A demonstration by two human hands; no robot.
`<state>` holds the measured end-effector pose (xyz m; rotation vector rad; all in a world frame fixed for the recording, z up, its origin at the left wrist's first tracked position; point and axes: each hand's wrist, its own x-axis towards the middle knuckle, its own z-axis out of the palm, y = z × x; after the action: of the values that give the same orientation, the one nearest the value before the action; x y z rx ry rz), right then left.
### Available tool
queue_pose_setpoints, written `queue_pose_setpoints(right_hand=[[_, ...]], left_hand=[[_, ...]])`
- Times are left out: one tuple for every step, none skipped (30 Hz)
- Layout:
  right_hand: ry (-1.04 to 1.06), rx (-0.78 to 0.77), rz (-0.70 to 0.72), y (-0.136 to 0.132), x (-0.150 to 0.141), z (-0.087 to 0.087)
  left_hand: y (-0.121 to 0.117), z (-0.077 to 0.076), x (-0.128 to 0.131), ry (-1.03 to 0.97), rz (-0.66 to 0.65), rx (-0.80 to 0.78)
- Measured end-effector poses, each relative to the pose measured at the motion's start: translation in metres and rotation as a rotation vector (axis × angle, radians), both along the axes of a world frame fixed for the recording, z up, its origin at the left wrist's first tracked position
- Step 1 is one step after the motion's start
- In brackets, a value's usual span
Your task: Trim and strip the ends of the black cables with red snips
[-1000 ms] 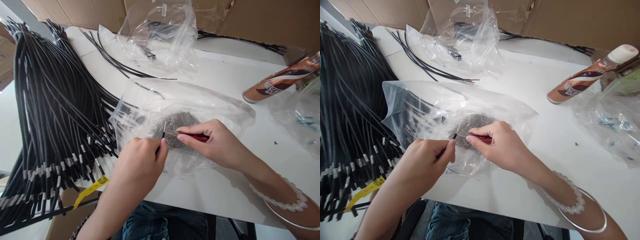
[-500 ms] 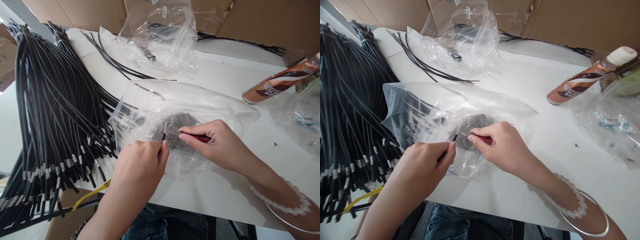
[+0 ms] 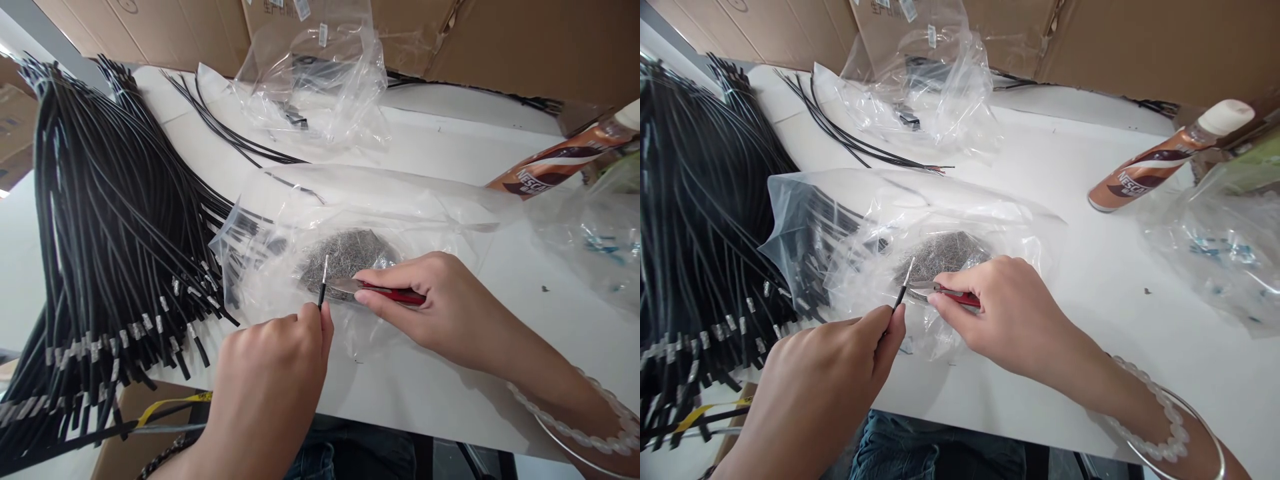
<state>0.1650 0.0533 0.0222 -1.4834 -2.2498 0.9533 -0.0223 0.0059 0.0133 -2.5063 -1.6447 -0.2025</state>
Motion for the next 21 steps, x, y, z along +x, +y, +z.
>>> queue_pose_setpoints(right_hand=[[-0.004, 0.002, 0.004, 0.0, -0.0003, 0.0001], [-0.006, 0.005, 0.006, 0.0001, -0.0006, 0.0001], [-0.009, 0.006, 0.003, 0.0001, -0.0008, 0.0], [-0.009, 0.006, -0.001, 0.0002, -0.0008, -0.0001], [-0.007, 0.005, -0.007, 0.0002, -0.0006, -0.0002], [-0.004, 0.001, -0.012, 0.0002, -0.0004, -0.0003], [0.0, -0.007, -0.02, 0.0001, 0.0, -0.0004], [0.004, -0.016, -0.03, 0.0, 0.0004, -0.0004], [0.007, -0.029, -0.038, -0.0001, 0.0007, -0.0005], [0.011, -0.042, -0.046, -0.0002, 0.0009, -0.0006], [0.014, -0.057, -0.054, -0.0003, 0.0009, -0.0008], [0.019, -0.069, -0.06, -0.0003, 0.0008, -0.0011], [0.024, -0.08, -0.064, -0.0003, 0.0006, -0.0014], [0.032, -0.092, -0.065, -0.0003, 0.0002, -0.0018], [0.04, -0.105, -0.069, -0.0004, -0.0002, -0.0022], [0.049, -0.115, -0.075, -0.0004, -0.0005, -0.0027], [0.057, -0.126, -0.079, -0.0005, -0.0008, -0.003], [0.065, -0.134, -0.084, -0.0007, -0.001, -0.0033], [0.07, -0.142, -0.088, -0.0008, -0.0011, -0.0034], [0.073, -0.148, -0.09, -0.0009, -0.001, -0.0034], [0.073, -0.157, -0.09, -0.001, -0.0009, -0.0033]], left_hand=[[0.0002, 0.0006, 0.0001, 0.0, -0.006, 0.005], [0.0004, 0.0011, 0.0003, -0.001, -0.012, 0.009], [0.0006, 0.0016, 0.0006, 0.0, -0.019, 0.01], [0.0009, 0.0019, 0.0008, 0.003, -0.021, 0.01], [0.0011, 0.0023, 0.001, 0.007, -0.021, 0.011], [0.0013, 0.0026, 0.001, 0.012, -0.018, 0.015], [0.0015, 0.0029, 0.0008, 0.021, -0.017, 0.015], [0.0015, 0.0031, 0.0004, 0.03, -0.014, 0.017], [0.0014, 0.0033, 0.0, 0.038, -0.013, 0.016], [0.0013, 0.0035, -0.0003, 0.043, -0.011, 0.015], [0.0011, 0.0036, -0.0005, 0.045, -0.012, 0.014], [0.001, 0.0036, -0.0006, 0.042, -0.011, 0.014], [0.001, 0.0036, -0.0005, 0.039, -0.012, 0.011], [0.001, 0.0035, -0.0001, 0.034, -0.016, 0.011], [0.0009, 0.0034, 0.0003, 0.032, -0.017, 0.012], [0.0009, 0.0032, 0.0008, 0.03, -0.017, 0.015], [0.0008, 0.0031, 0.0013, 0.029, -0.018, 0.016], [0.0007, 0.003, 0.0017, 0.029, -0.015, 0.017], [0.0005, 0.0029, 0.002, 0.029, -0.015, 0.015], [0.0004, 0.0029, 0.0022, 0.029, -0.013, 0.015], [0.0003, 0.0031, 0.0022, 0.029, -0.015, 0.011]])
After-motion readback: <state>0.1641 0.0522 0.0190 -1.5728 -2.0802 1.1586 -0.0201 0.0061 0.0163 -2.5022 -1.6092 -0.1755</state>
